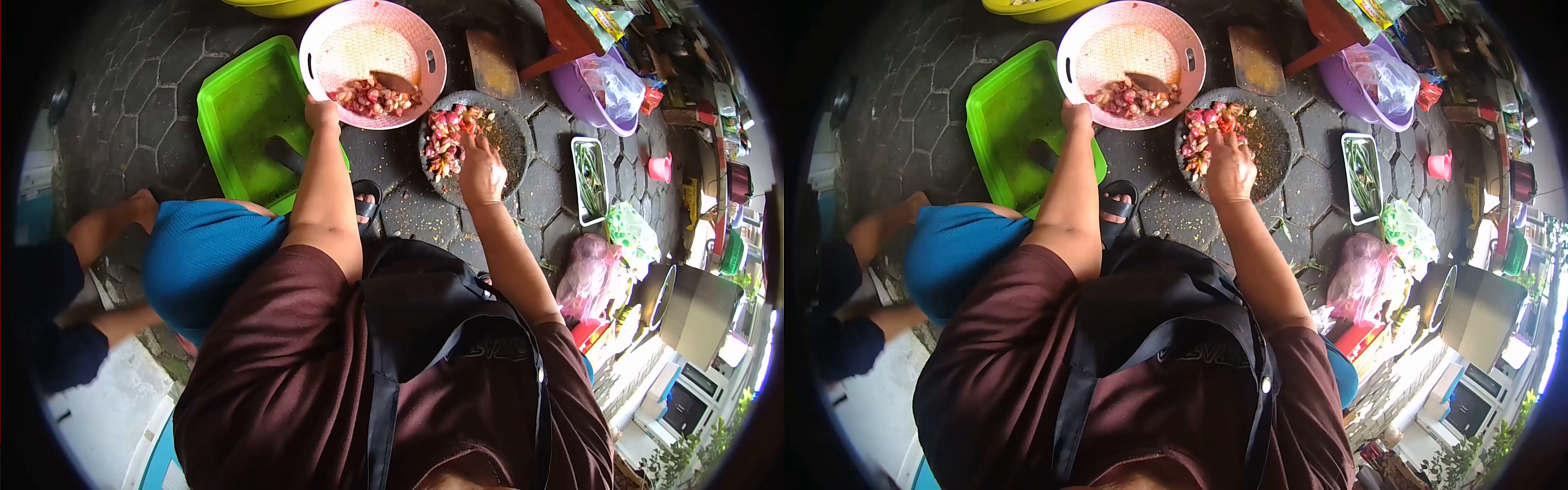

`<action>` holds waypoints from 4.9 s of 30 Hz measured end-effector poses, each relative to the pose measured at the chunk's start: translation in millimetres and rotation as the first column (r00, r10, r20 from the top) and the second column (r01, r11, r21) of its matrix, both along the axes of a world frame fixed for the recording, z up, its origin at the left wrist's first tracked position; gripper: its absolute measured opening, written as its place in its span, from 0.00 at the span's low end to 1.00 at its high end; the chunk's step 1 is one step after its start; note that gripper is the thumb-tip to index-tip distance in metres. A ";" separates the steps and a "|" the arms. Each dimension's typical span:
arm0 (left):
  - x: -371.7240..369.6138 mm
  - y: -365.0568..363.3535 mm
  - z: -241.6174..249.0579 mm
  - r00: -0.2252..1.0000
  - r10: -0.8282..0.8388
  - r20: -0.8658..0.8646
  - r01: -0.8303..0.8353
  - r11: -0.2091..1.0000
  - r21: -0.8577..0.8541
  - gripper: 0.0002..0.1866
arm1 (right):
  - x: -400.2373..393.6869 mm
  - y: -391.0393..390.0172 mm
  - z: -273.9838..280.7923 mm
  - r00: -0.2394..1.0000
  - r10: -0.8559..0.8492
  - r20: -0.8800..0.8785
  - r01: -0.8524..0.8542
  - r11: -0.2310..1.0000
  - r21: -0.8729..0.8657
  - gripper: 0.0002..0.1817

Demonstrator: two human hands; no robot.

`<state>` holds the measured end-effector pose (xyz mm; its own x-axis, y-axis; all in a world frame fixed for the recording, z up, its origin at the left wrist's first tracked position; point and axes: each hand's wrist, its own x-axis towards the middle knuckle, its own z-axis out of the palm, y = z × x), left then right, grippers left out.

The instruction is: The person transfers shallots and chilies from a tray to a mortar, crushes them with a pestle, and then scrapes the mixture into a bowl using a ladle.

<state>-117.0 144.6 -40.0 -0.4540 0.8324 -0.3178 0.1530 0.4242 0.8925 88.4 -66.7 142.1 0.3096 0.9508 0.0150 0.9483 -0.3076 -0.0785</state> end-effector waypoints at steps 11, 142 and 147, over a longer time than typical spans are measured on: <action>7.3 6.3 -23.2 0.988 -0.011 0.153 0.014 1.000 -0.020 0.14 | 82.0 -71.2 18.3 0.939 -0.212 -0.272 0.252 0.960 0.120 0.23; 44.1 -26.9 -5.3 0.841 0.159 0.517 -0.091 0.984 -0.153 0.19 | 227.5 -92.6 122.4 0.930 -0.367 0.014 0.269 0.655 -0.706 0.23; 41.6 -29.8 -5.0 0.863 0.150 0.482 -0.099 0.987 -0.129 0.16 | 249.2 -94.8 52.3 0.915 -0.351 -0.197 0.119 0.703 -0.701 0.23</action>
<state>-75.3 114.7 -45.1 -0.3172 0.7333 -0.6014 -0.3521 0.4978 0.7926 337.7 -161.5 194.3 0.4024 0.5694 -0.7168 0.8013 -0.5977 -0.0249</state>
